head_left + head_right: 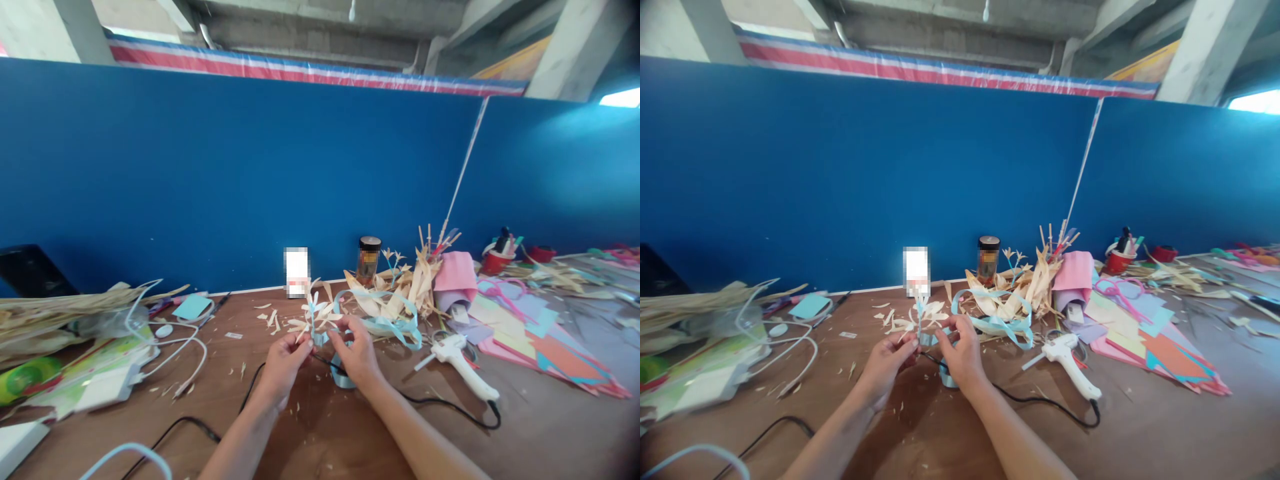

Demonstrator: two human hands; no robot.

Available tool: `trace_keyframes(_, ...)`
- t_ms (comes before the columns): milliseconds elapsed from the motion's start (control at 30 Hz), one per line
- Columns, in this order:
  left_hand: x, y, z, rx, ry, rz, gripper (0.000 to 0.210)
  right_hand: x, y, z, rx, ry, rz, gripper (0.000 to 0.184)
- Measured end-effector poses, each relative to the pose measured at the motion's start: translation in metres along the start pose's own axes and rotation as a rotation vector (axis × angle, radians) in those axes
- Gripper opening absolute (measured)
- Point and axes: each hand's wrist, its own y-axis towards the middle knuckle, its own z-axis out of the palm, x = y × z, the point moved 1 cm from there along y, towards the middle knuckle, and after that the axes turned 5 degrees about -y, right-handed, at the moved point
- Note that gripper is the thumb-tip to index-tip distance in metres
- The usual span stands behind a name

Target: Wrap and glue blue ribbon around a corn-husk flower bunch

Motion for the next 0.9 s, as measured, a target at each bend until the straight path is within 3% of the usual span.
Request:
trace_keyframes(200, 0.005, 0.001, 0.001, 0.008, 0.071, 0.047, 0.019, 0.003, 0.002, -0.001, 0.077, 0.063, 0.07, 0.013)
trace_keyframes(433, 0.01, 0.002, 0.004, 0.063, 0.112, 0.084, 0.018, 0.005, 0.003, -0.004, 0.03, -0.005, 0.001, 0.008)
trace_keyframes(900, 0.017, 0.003, 0.007, 0.06, 0.085, 0.1, 0.026, -0.003, 0.001, 0.001, 0.065, 0.007, 0.037, 0.011)
